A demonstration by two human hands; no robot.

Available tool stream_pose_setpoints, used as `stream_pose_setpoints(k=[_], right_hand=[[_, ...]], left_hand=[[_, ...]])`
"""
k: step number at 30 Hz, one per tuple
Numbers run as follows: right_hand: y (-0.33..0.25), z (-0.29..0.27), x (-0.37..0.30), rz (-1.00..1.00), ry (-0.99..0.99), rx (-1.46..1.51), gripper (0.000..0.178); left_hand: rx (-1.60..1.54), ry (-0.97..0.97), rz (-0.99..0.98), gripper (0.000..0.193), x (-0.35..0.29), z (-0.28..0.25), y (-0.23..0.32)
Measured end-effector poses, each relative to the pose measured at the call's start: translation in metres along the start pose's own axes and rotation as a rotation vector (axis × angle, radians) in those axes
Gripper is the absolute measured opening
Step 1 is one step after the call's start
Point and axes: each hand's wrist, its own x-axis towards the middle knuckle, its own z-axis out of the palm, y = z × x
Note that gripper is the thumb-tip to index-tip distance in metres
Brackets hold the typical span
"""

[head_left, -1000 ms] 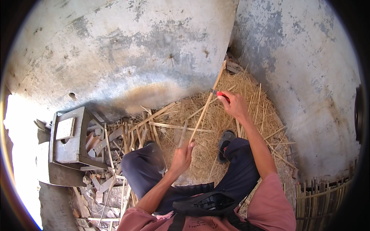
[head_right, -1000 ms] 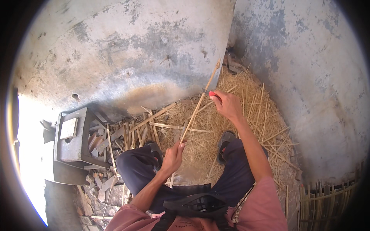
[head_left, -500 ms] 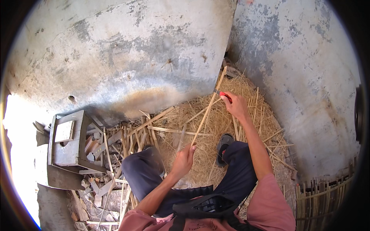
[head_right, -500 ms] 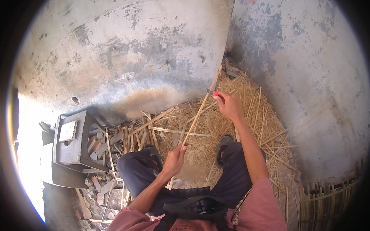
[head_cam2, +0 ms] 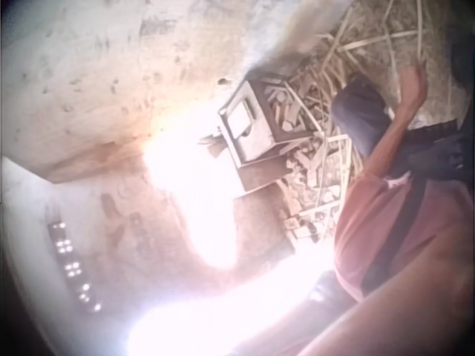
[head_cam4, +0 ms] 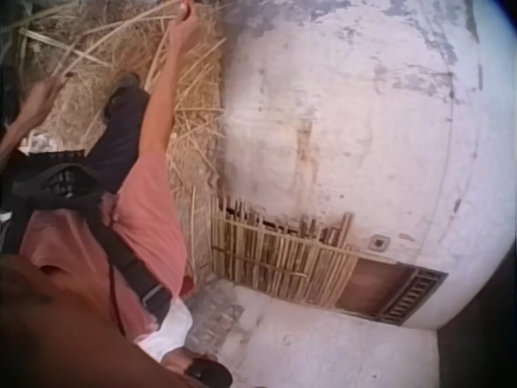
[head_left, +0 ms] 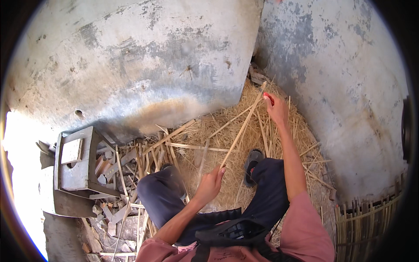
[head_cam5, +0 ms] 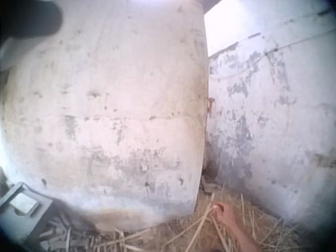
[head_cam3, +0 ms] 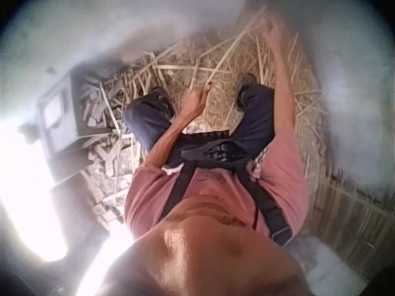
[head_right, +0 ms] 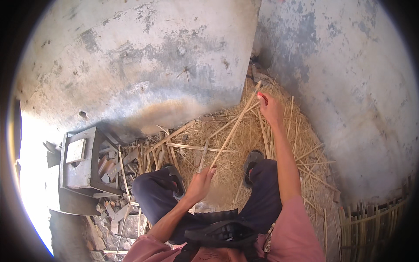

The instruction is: The person carves a bamboo strip using a utility knife while sitting on a straw-covered floor. They shave thin slivers from the edges and surface of the wood piece.

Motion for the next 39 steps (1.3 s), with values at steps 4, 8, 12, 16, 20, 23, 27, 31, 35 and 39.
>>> stream_pose_setpoints(k=[4,8,12,16,20,23,27,31,35,39], right_hand=[[0.004,0.000,0.000,-0.018,-0.004,0.001,0.033],[0.012,-0.002,0.004,0.056,-0.181,0.108,0.038],[0.028,0.008,0.004,0.060,-0.204,0.361,0.045],[0.032,0.010,0.005,0.205,-0.257,0.748,0.044],[0.012,-0.004,0.004,0.257,-0.352,1.030,0.038],[0.008,-0.018,0.002,0.267,-0.457,1.183,0.037],[0.021,-0.029,0.001,0.326,-0.706,1.564,0.039],[0.024,-0.037,-0.002,0.295,-0.895,1.648,0.039],[-0.003,-0.043,-0.010,0.081,-0.931,0.779,0.041],[0.003,-0.039,-0.014,-0.075,-1.006,0.198,0.047]], left_hand=[[0.024,0.027,0.015,0.027,-0.003,0.000,0.001],[-0.006,0.045,0.024,0.028,-0.007,0.006,-0.008],[-0.025,0.019,0.025,0.033,0.002,0.013,-0.033],[-0.070,-0.020,-0.052,0.035,0.009,0.006,-0.049],[-0.122,-0.034,-0.055,0.034,0.010,0.004,-0.056],[-0.108,-0.037,-0.061,0.032,0.011,0.004,-0.058],[-0.059,0.018,-0.035,0.027,0.013,0.003,-0.053],[-0.070,0.061,0.032,0.025,0.016,0.004,-0.050],[-0.066,0.110,-0.019,0.027,0.016,0.004,-0.051],[-0.027,0.239,0.000,0.032,0.019,0.006,-0.065]])
